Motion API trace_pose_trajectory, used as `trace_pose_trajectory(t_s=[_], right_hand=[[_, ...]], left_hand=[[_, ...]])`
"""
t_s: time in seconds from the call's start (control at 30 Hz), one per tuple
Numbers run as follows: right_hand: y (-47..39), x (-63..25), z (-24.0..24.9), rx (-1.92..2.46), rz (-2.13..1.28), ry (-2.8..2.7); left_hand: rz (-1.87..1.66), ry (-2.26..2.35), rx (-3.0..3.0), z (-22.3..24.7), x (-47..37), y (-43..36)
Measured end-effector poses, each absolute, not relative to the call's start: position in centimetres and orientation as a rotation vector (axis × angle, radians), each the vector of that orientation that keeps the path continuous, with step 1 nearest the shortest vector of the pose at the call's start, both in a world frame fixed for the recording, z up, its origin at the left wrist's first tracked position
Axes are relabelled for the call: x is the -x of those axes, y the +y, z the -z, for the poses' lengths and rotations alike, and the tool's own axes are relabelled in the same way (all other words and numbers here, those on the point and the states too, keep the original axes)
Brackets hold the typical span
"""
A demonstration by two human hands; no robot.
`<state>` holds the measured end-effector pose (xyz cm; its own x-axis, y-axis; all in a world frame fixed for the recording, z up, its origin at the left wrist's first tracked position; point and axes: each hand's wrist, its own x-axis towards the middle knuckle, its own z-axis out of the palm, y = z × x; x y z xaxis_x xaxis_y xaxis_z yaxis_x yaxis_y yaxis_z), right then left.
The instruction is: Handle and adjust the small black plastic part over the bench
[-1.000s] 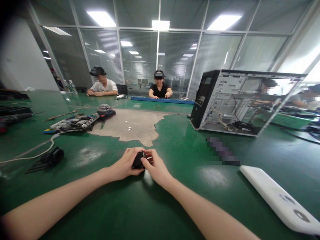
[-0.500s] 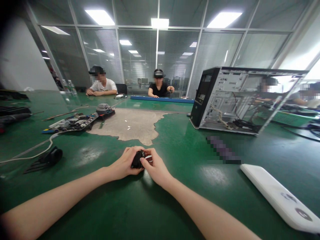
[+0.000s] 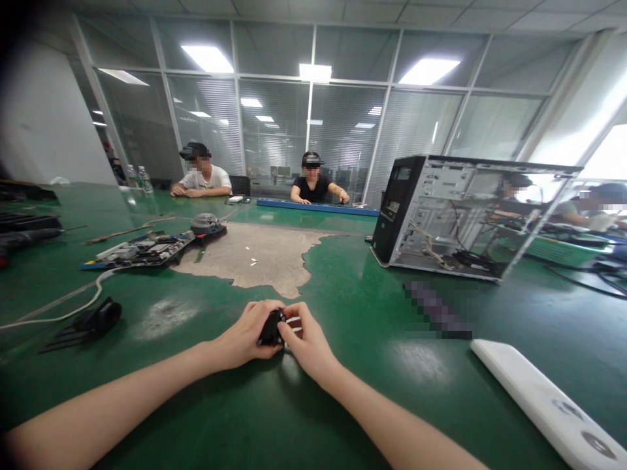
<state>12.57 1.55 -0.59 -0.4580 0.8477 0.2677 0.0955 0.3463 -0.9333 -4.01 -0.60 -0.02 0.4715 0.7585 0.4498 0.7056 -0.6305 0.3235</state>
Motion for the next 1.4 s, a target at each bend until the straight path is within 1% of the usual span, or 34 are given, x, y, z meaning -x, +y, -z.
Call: trace_pose_trajectory(t_s=[0.17, 0.43, 0.63, 0.87, 1.03, 1.3, 1.4], right_hand=[[1.23, -12.61, 0.37, 0.855, -1.126, -1.869], [0.94, -12.89, 0.02, 0.752, -1.258, -1.819], [0.81, -12.87, 0.05, 0.761, -1.089, -1.868], [0.67, -12.89, -0.19, 0.836, -1.186, -1.869], [0.76, -13.03, 0.13, 0.746, -1.067, -1.879], [0.94, -12.86, 0.0, 0.816, -1.228, -1.842], [0.72, -12.94, -0.07, 0.799, -1.173, -1.9]], left_hand=[[-0.888, 1.284, -2.628, 0.0, 4.0, -0.58], [-0.885, 1.298, -2.621, 0.03, 3.93, -0.58], [-0.883, 1.304, -2.612, 0.07, 3.84, -0.52], [-0.873, 1.312, -2.601, 0.01, 3.86, -0.59], [-0.893, 1.302, -2.614, 0.2, 3.95, -0.56], [-0.884, 1.307, -2.603, -0.04, 3.84, -0.61], [-0.879, 1.308, -2.601, -0.08, 3.87, -0.67]])
